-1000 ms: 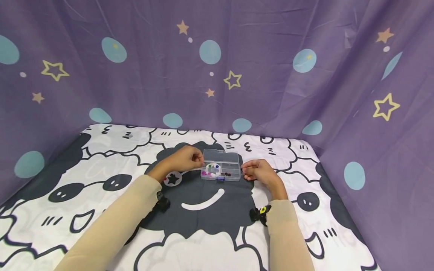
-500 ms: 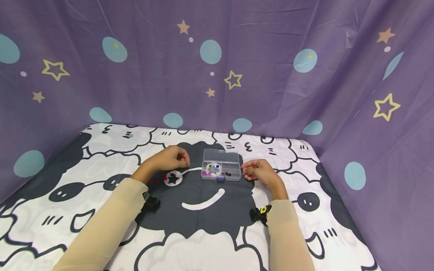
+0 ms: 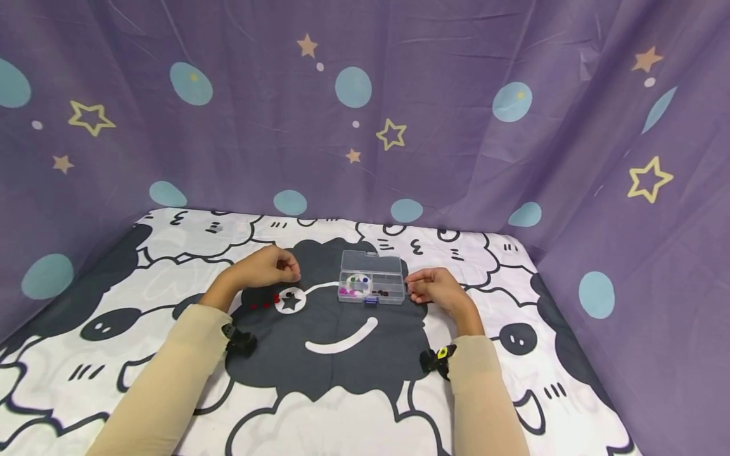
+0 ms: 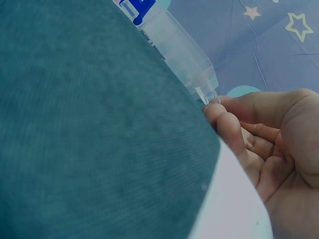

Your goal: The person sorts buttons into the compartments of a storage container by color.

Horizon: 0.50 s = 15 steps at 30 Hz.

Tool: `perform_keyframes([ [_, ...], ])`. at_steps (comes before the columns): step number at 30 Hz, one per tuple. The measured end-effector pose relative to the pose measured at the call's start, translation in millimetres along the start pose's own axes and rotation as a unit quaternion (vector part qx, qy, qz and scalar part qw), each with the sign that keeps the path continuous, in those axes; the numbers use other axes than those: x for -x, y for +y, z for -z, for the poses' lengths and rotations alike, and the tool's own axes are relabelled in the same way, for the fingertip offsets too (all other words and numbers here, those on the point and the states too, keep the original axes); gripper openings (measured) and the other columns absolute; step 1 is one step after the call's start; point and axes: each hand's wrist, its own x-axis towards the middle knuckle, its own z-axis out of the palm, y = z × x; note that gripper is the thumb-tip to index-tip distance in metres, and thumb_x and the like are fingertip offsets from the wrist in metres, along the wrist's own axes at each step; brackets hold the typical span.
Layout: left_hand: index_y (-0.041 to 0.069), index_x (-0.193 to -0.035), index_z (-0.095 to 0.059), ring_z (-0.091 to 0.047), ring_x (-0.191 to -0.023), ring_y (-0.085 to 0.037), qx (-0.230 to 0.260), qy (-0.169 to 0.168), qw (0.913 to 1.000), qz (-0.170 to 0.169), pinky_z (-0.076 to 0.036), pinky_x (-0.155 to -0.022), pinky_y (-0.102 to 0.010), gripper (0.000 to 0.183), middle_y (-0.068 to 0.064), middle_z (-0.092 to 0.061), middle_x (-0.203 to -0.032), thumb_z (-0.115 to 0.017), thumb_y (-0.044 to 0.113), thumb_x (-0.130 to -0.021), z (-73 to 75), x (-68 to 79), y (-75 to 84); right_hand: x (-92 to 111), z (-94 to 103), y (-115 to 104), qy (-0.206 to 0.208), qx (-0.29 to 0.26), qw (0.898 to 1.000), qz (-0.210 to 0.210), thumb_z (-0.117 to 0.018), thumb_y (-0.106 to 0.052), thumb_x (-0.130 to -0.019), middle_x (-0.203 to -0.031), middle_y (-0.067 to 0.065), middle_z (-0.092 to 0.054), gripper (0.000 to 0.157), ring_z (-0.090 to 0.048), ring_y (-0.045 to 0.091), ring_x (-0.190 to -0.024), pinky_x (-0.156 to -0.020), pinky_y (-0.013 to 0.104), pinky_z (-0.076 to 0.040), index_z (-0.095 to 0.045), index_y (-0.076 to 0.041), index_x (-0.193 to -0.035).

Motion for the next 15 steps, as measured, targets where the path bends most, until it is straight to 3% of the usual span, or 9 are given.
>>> perform_keyframes([
  [5, 0.006, -0.089, -0.074, -0.053, -0.065, -0.014, 0.01, -0.019, 0.9996, 0.021, -0.046, -0.064, -0.031, 0.006, -0.001, -0.065, -0.076, -0.074, 0.011, -0.092, 4.4, 5.3, -8.0, 0, -0.8, -1, 0.0, 0.0, 1.0, 0.001, -0.061, 0.003, -0.098, -0.086, 0.007, -0.07, 0.031, -0.066, 0.009, -0.069, -0.066, 0.024, -0.057, -0.059, 0.019, -0.124],
  [15, 0.004, -0.09, -0.075, -0.053, -0.064, -0.012, 0.006, -0.039, 0.999, 0.019, -0.045, -0.063, -0.031, 0.006, 0.0, -0.065, -0.074, -0.069, 0.005, -0.089, 5.4, 9.0, -15.8, 0, -0.2, 1, -0.003, 0.001, 1.0, 0.005, -0.06, 0.004, -0.098, -0.085, 0.006, -0.07, 0.031, -0.066, 0.009, -0.069, -0.066, 0.024, -0.058, -0.058, 0.019, -0.125],
])
